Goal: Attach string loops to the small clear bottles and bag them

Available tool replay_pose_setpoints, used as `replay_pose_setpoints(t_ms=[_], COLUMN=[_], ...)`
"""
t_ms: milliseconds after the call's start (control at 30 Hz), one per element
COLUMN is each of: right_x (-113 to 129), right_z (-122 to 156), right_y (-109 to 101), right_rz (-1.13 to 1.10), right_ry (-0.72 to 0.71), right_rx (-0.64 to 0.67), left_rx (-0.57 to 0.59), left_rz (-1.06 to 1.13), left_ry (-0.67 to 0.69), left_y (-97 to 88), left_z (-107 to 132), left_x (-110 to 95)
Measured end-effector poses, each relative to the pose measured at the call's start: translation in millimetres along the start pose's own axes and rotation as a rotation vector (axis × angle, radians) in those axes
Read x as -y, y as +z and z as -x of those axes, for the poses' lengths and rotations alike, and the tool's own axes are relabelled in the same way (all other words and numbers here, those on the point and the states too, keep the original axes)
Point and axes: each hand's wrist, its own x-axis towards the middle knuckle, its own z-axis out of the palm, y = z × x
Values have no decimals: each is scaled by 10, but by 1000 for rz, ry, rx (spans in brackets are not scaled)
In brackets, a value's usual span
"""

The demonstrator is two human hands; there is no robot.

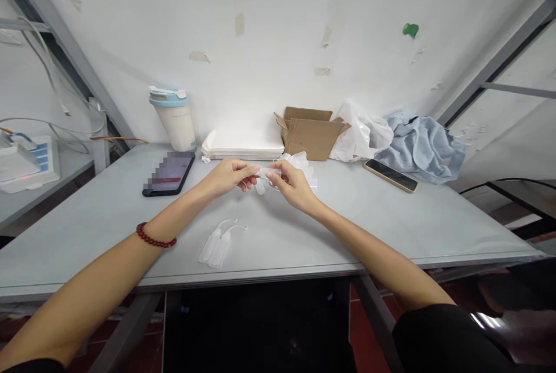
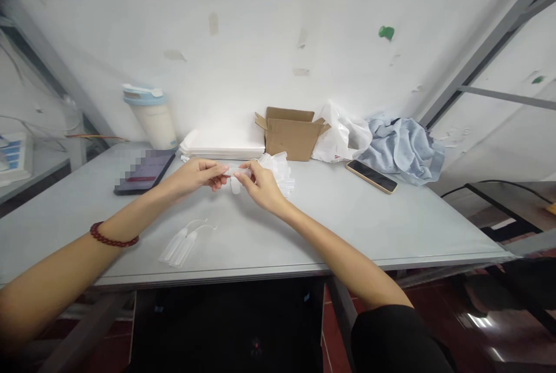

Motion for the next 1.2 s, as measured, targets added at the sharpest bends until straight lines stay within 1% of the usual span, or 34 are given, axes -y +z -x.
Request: replay_pose_setpoints(t_ms=[67,133,267,367,467,567,633,700,800,833,900,1000,1067,1133,1200], right_x=[-19,-31,-17,20,45,37,20,4,-8,-8,-2,16,21,8,-23], right_z=[-9,-23,-47,-55,-56,-53,-46,-37,-21,-16,-7,3,4,-4,-21], right_y=[-4,-12,-32,-46,-51,-43,-34,-22,-6,-3,-3,-19,-33,-41,-38], right_rz=[15,-40,-269,-449,-538,-506,-440,-372,-291,-270,-211,-60,-8,-42,-98], right_ry=[-18,9,135,229,268,211,132,78,50,41,8,-71,-88,-60,-24], right_rx=[-18,-13,46,83,91,65,44,36,36,34,23,-18,-30,-19,-9], left_rx=[21,32,17,-7,-50,-65,-37,30,169,195,192,128,105,101,90], left_rz=[-47,-102,-191,-233,-229,-164,-97,-22,92,129,196,234,194,85,-85], left_ry=[32,82,181,230,253,235,175,74,-103,-146,-182,-157,-113,-22,112], left_y=[2,6,31,75,120,122,95,58,20,16,21,42,59,79,104], left_z=[-3,1,37,76,96,80,58,40,32,33,35,36,40,54,76], left_x=[11,21,7,-33,-60,-50,-31,-15,-11,-13,-15,-12,-13,-21,-28])
